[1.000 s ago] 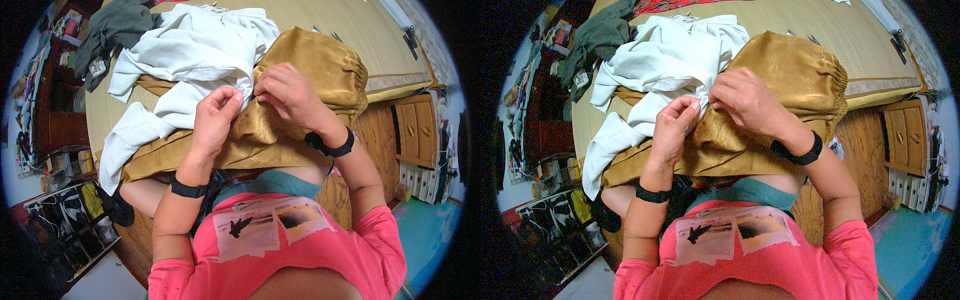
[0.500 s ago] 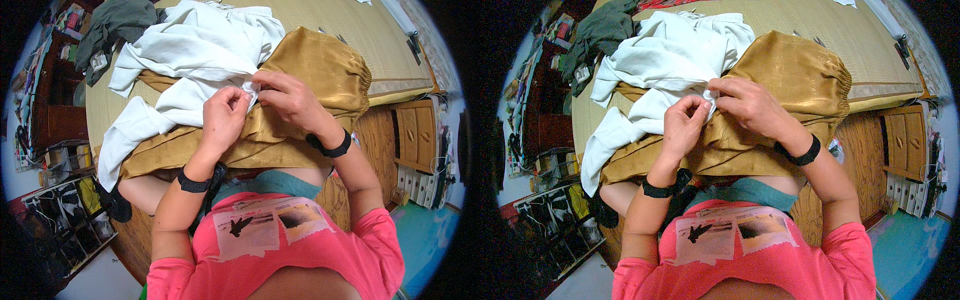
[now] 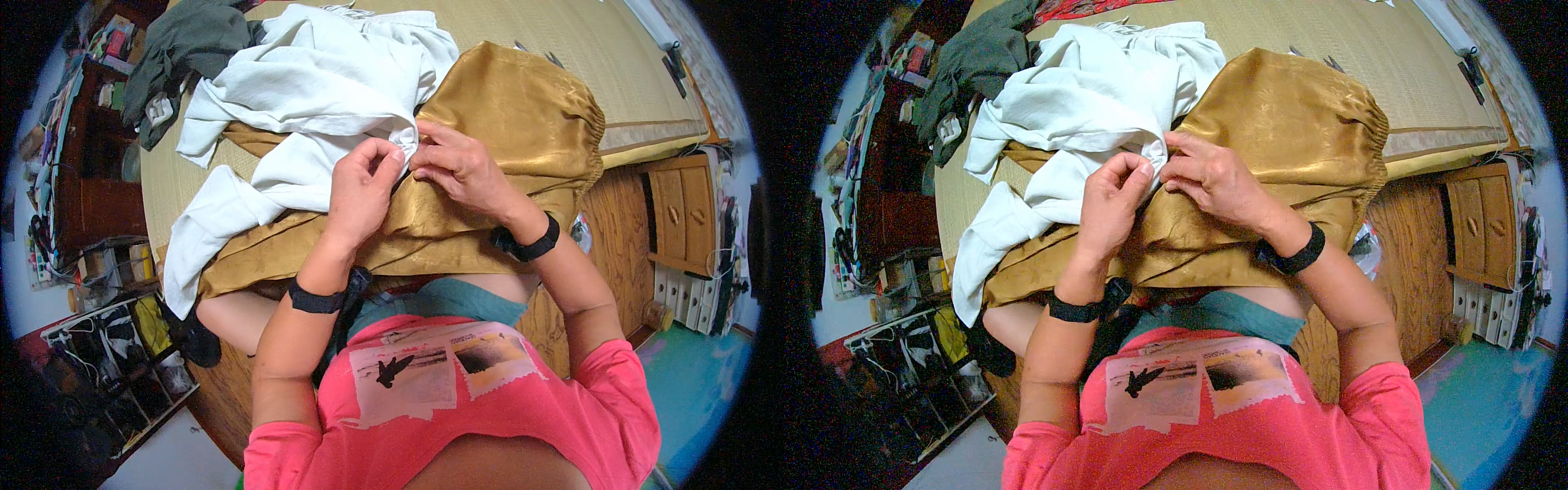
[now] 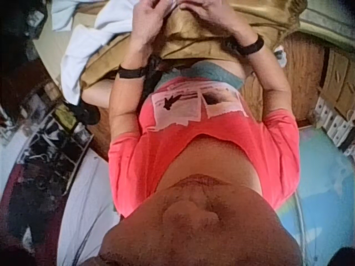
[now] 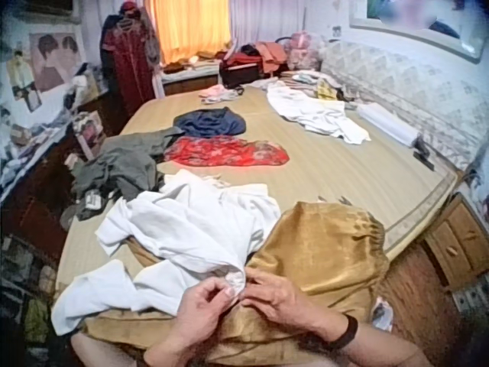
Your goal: The person folds a white pair of pants and a gold garment by hand on a bed.
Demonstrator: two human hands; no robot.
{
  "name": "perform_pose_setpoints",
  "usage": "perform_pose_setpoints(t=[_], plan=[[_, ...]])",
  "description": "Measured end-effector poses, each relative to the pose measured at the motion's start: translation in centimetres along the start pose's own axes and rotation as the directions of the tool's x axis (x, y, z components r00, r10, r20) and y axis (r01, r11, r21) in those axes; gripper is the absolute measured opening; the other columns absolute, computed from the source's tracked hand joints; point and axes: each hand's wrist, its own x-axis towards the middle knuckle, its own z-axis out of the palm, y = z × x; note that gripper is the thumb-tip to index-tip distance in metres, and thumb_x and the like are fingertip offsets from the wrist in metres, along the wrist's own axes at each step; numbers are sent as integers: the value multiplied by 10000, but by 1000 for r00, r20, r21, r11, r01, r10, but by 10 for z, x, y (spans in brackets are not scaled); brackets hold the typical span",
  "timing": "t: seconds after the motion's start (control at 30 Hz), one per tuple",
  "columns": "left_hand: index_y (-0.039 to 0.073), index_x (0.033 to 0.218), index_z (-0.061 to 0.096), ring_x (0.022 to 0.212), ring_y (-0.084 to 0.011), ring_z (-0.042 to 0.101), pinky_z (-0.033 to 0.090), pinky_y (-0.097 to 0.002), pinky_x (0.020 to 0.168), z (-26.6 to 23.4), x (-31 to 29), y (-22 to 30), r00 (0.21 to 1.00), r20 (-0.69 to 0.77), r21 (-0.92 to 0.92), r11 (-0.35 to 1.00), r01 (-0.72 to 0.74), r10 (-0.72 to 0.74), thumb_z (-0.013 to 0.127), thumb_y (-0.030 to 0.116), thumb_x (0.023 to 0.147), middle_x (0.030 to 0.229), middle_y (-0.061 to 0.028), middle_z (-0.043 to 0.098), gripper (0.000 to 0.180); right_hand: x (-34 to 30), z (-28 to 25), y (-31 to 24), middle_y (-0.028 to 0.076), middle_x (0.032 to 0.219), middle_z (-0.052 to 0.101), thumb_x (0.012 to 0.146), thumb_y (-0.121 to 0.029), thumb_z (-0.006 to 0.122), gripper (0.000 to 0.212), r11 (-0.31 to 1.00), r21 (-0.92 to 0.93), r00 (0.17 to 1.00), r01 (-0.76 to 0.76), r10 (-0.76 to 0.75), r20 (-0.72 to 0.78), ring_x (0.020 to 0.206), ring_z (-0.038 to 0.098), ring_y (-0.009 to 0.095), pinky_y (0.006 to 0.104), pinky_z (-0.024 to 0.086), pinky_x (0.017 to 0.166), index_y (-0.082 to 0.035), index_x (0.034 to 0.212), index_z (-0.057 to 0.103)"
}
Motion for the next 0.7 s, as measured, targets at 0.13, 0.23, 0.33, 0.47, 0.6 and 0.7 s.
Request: perform_pose_setpoints(t=[0.13,0.23,0.33,0.47,0.6,0.7], plan=[[45,982,647,802,-26,508,423,-187,714,-5,-7,10,995,83,-256,963,80,-60,618,119,995,897,63,597,81,-1,1,3,189,1085,687,819,-28,740,149,997,73,1000,-9,11,-29,988,679,340,368,550,830,-2,956,687],[19,972,648,811,-31,518,431,-189,742,-10,-11,21,994,83,-310,946,96,-74,612,117,1000,893,52,613,109,2,-8,-3,186,1068,700,825,-25,734,132,987,125,995,-98,98,4,974,687,327,353,552,817,4,943,682],[40,976,646,745,-16,467,378,-181,663,-10,-12,22,999,42,-243,969,40,-31,609,132,1005,844,73,573,104,2,-8,-9,182,1079,697,819,-16,737,123,995,79,997,-68,70,-30,961,691,320,356,554,813,12,923,677],[62,975,639,660,2,401,306,-169,568,-8,-15,20,995,100,-155,987,39,-23,599,161,1016,781,99,514,115,5,0,-12,150,1009,689,797,15,742,133,994,98,996,46,-38,-86,897,686,308,358,555,783,21,912,674],[52,982,626,671,2,390,303,-172,573,-11,-17,22,995,91,-193,979,63,-47,583,158,1026,789,95,507,122,7,-5,-11,141,1011,688,797,21,738,136,998,65,998,21,-17,-62,902,687,301,354,557,779,14,921,681],[29,984,616,735,-7,418,348,-175,627,-13,-17,20,998,36,-228,972,52,-45,569,131,1032,840,81,533,122,7,-8,-16,133,1002,686,795,23,737,139,998,48,995,27,-22,-97,903,684,289,348,556,769,5,923,683]])
